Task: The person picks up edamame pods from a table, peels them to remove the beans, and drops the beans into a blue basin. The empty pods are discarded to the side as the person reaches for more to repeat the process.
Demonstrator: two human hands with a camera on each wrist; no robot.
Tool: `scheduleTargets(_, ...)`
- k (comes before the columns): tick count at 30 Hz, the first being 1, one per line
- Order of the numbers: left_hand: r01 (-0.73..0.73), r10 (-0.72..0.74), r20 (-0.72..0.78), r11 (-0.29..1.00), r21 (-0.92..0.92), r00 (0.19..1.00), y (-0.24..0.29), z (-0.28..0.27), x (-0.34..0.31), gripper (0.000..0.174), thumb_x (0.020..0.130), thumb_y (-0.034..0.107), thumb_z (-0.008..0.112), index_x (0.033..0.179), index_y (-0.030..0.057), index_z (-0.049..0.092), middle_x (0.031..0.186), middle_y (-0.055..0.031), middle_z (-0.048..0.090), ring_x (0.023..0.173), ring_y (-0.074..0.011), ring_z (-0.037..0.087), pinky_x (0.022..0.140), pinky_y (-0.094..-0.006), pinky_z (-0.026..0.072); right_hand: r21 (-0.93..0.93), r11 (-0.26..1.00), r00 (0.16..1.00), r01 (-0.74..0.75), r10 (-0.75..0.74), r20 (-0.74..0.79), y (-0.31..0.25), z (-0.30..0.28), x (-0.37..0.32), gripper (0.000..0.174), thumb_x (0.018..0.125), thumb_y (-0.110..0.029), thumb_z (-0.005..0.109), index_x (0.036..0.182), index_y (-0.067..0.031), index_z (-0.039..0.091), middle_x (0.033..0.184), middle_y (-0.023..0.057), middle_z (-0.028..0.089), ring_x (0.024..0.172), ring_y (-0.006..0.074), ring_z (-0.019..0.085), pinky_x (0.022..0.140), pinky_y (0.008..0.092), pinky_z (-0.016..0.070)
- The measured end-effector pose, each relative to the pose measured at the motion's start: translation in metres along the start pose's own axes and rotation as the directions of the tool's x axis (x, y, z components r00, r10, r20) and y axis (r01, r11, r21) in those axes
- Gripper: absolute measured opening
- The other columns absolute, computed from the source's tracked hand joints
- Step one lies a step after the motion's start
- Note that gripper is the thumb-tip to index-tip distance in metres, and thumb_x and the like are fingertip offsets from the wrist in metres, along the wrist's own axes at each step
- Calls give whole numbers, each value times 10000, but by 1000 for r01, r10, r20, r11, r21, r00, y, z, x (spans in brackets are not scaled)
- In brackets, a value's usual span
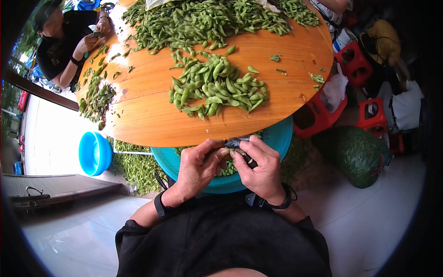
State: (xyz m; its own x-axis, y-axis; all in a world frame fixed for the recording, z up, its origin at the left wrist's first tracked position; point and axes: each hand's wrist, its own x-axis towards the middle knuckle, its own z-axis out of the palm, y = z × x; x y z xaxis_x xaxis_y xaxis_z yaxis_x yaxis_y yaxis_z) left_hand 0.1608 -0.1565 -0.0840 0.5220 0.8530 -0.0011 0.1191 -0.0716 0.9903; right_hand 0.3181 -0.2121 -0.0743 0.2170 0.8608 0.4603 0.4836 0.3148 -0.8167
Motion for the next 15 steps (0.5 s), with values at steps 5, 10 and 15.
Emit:
scheduleTargets(5,138,-111,124,963,-232,986,0,-3,-1,157,1003,93,585,1056,-49,624,762,-46,655,640,-82,603,575,-235,504,51,987,985,-150,145,88,3,-1,-1,206,799,50,689,999,2,676,863,128,647,744,271,675,630,322,520)
scheduleTargets(10,85,-72,291,996,-31,954,-2,-19,2,230,947,67,642,1155,-31,631,823,-97,673,707,-177,648,635,-304,529,475,636,794,-608,495,352,4,-25,-2,109,888,31,659,992,62,652,759,-25,550,596,16,509,486,203,387)
scheduleTargets(15,-270,109,388,880,390,915,31,-40,14,337,829,25,722,1157,3,649,968,-158,632,882,-350,660,734,-404,537,-54,946,877,-321,318,361,13,-122,-13,219,771,4,701,984,45,675,743,92,596,578,149,575,549,294,445)
